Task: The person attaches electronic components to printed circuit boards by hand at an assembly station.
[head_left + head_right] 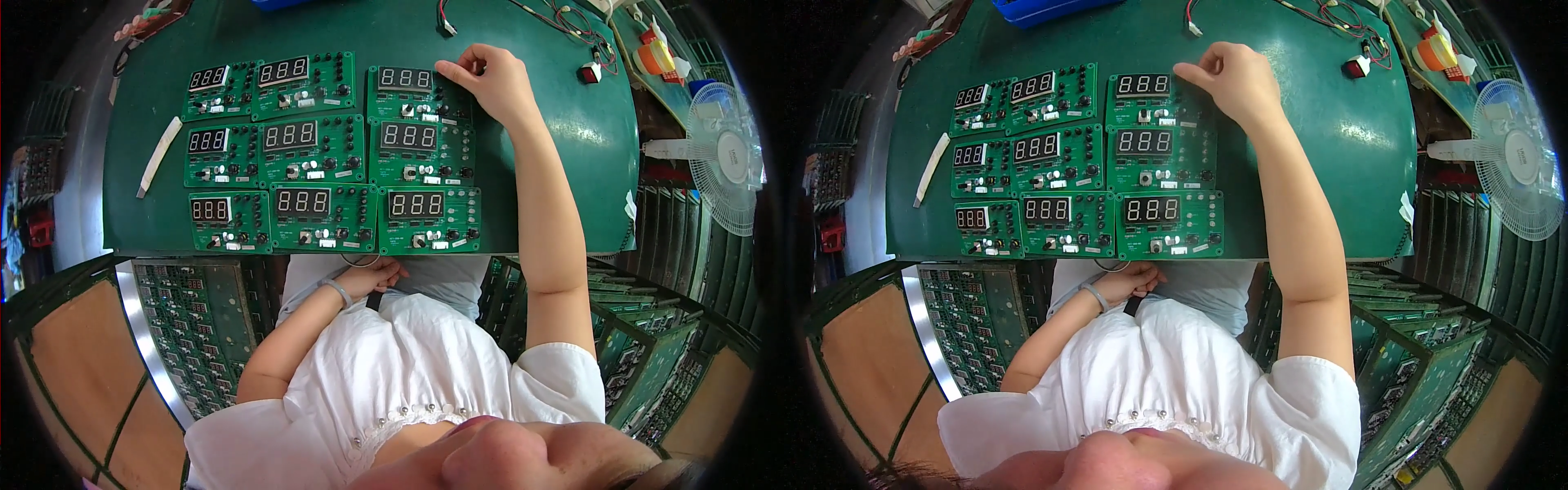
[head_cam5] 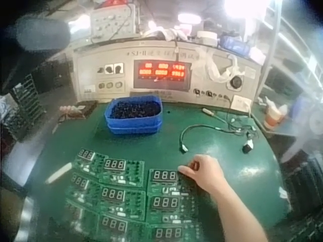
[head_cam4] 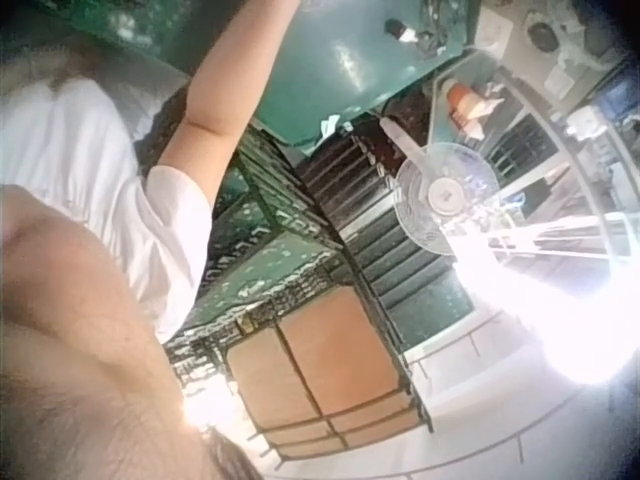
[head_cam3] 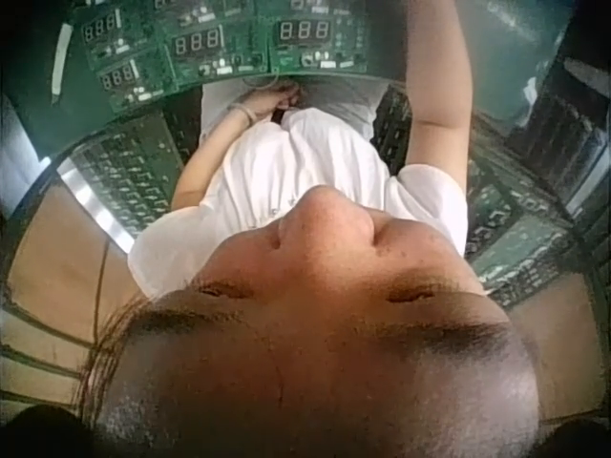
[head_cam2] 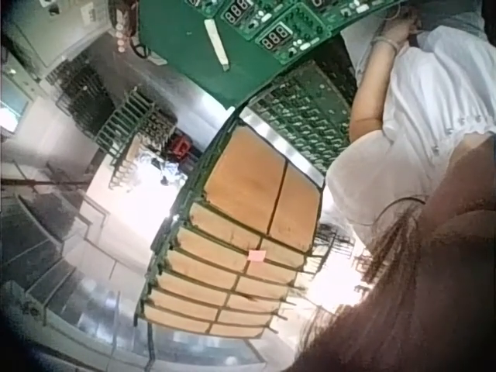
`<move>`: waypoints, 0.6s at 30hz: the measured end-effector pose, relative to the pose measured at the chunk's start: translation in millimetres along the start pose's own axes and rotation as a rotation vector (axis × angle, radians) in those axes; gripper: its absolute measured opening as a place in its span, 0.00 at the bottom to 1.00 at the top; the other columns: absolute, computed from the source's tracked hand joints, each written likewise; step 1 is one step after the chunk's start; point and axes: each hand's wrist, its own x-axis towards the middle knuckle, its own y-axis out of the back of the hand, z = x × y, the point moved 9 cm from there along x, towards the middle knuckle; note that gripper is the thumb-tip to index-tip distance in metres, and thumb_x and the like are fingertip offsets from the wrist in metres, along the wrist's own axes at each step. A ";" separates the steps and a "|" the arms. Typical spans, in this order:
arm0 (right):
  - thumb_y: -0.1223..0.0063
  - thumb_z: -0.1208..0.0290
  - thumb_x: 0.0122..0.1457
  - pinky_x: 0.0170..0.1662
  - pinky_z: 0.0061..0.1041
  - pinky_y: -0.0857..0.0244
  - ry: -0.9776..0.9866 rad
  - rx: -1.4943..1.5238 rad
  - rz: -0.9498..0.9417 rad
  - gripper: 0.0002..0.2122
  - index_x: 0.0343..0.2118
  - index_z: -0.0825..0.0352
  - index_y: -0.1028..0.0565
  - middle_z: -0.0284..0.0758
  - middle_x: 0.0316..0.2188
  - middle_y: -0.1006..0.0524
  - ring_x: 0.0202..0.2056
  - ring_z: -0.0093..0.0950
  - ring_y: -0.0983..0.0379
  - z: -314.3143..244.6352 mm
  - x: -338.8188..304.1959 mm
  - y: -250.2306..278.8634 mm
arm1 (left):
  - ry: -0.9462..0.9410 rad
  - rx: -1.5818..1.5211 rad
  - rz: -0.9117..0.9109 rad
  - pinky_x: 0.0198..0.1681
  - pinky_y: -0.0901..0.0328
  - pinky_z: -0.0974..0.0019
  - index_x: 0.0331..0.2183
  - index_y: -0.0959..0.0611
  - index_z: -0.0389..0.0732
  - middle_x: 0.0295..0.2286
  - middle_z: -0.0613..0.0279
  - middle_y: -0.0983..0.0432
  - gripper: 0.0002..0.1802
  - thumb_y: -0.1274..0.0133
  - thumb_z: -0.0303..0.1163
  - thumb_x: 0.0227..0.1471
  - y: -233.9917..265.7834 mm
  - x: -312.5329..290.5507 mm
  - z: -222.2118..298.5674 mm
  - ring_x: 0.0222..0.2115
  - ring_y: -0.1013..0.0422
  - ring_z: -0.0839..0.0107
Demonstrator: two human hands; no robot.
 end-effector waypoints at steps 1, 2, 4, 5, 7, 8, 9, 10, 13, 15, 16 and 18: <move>0.34 0.50 0.51 0.32 0.28 0.32 -0.004 -0.001 0.002 0.20 0.29 0.67 0.20 0.33 0.23 0.22 0.26 0.28 0.26 -0.1 0.1 1.8 | 0.002 0.002 -0.003 0.24 0.52 0.77 0.40 0.21 0.36 0.24 0.71 0.37 0.16 0.56 0.39 0.67 0.2 -0.1 -0.5 0.21 0.48 0.82; 0.34 0.52 0.52 0.32 0.27 0.32 -0.036 0.057 0.018 0.18 0.29 0.67 0.19 0.33 0.23 0.22 0.26 0.27 0.26 2.3 1.2 4.7 | -0.006 -0.044 -0.020 0.24 0.51 0.77 0.40 0.21 0.36 0.25 0.70 0.37 0.16 0.56 0.38 0.67 -0.3 -0.4 -0.2 0.22 0.47 0.82; 0.34 0.55 0.52 0.31 0.27 0.33 -0.072 0.114 0.037 0.17 0.29 0.67 0.19 0.33 0.23 0.22 0.26 0.25 0.27 9.3 3.5 8.9 | -0.011 -0.087 -0.041 0.24 0.50 0.77 0.40 0.21 0.36 0.25 0.70 0.37 0.15 0.55 0.38 0.67 -2.2 -0.8 1.0 0.22 0.47 0.82; 0.34 0.59 0.53 0.31 0.26 0.33 0.001 0.152 0.071 0.14 0.29 0.67 0.19 0.33 0.23 0.22 0.26 0.25 0.27 7.5 5.5 14.4 | -0.026 -0.124 -0.020 0.25 0.49 0.77 0.40 0.21 0.36 0.25 0.69 0.36 0.14 0.55 0.37 0.67 -1.4 -1.7 3.3 0.23 0.47 0.81; 0.34 0.63 0.53 0.31 0.25 0.33 0.072 0.187 0.107 0.11 0.30 0.67 0.19 0.33 0.23 0.22 0.26 0.24 0.27 8.5 8.6 18.8 | -0.039 -0.159 -0.003 0.25 0.49 0.77 0.40 0.21 0.36 0.25 0.69 0.36 0.14 0.55 0.36 0.67 -0.8 -1.8 5.6 0.23 0.46 0.81; 0.35 0.67 0.53 0.32 0.26 0.32 0.227 0.202 0.103 0.08 0.31 0.67 0.19 0.33 0.25 0.21 0.27 0.25 0.26 -1.8 8.2 18.5 | -0.027 -0.175 0.005 0.25 0.48 0.77 0.40 0.21 0.37 0.26 0.69 0.36 0.13 0.55 0.36 0.67 -0.5 -1.3 4.8 0.23 0.46 0.81; 0.35 0.71 0.53 0.33 0.27 0.31 0.382 0.215 0.098 0.06 0.31 0.67 0.19 0.33 0.26 0.21 0.28 0.25 0.25 -13.0 4.5 19.2 | -0.015 -0.191 0.013 0.26 0.48 0.77 0.39 0.21 0.37 0.26 0.69 0.36 0.13 0.55 0.35 0.67 -0.1 -0.8 3.9 0.23 0.46 0.81; 0.35 0.71 0.53 0.33 0.27 0.31 0.383 0.215 0.097 0.06 0.31 0.67 0.19 0.33 0.26 0.21 0.28 0.25 0.25 -15.9 2.8 19.3 | -0.015 -0.192 0.014 0.26 0.48 0.77 0.39 0.21 0.37 0.26 0.69 0.36 0.13 0.55 0.35 0.67 0.2 -0.6 2.8 0.23 0.46 0.81; 0.38 0.76 0.54 0.36 0.25 0.30 0.471 0.204 -0.021 0.05 0.34 0.67 0.19 0.33 0.30 0.21 0.32 0.27 0.24 -32.9 -4.5 9.6 | -0.041 -0.185 0.010 0.26 0.47 0.77 0.39 0.20 0.37 0.26 0.69 0.36 0.13 0.55 0.35 0.67 1.6 1.3 1.1 0.24 0.45 0.81; 0.39 0.76 0.54 0.36 0.27 0.30 0.600 0.078 -0.013 0.05 0.33 0.67 0.19 0.35 0.31 0.21 0.32 0.30 0.24 -42.1 -9.3 5.8 | -0.045 -0.146 -0.015 0.27 0.47 0.78 0.39 0.20 0.38 0.26 0.70 0.36 0.13 0.55 0.35 0.67 1.3 2.1 0.9 0.24 0.45 0.81; 0.39 0.76 0.54 0.36 0.27 0.30 0.604 0.080 -0.017 0.05 0.33 0.67 0.19 0.35 0.31 0.21 0.32 0.30 0.24 -44.1 -9.7 4.8 | -0.047 -0.151 -0.012 0.27 0.47 0.78 0.39 0.20 0.38 0.26 0.70 0.36 0.13 0.55 0.35 0.67 1.5 1.2 2.1 0.24 0.45 0.81; 0.40 0.76 0.53 0.36 0.28 0.29 0.618 0.013 0.006 0.04 0.33 0.67 0.19 0.35 0.31 0.21 0.31 0.33 0.23 -50.3 -12.3 5.6 | -0.047 -0.108 -0.014 0.27 0.46 0.77 0.39 0.21 0.38 0.26 0.70 0.36 0.13 0.55 0.36 0.67 -0.7 -0.1 5.5 0.24 0.45 0.81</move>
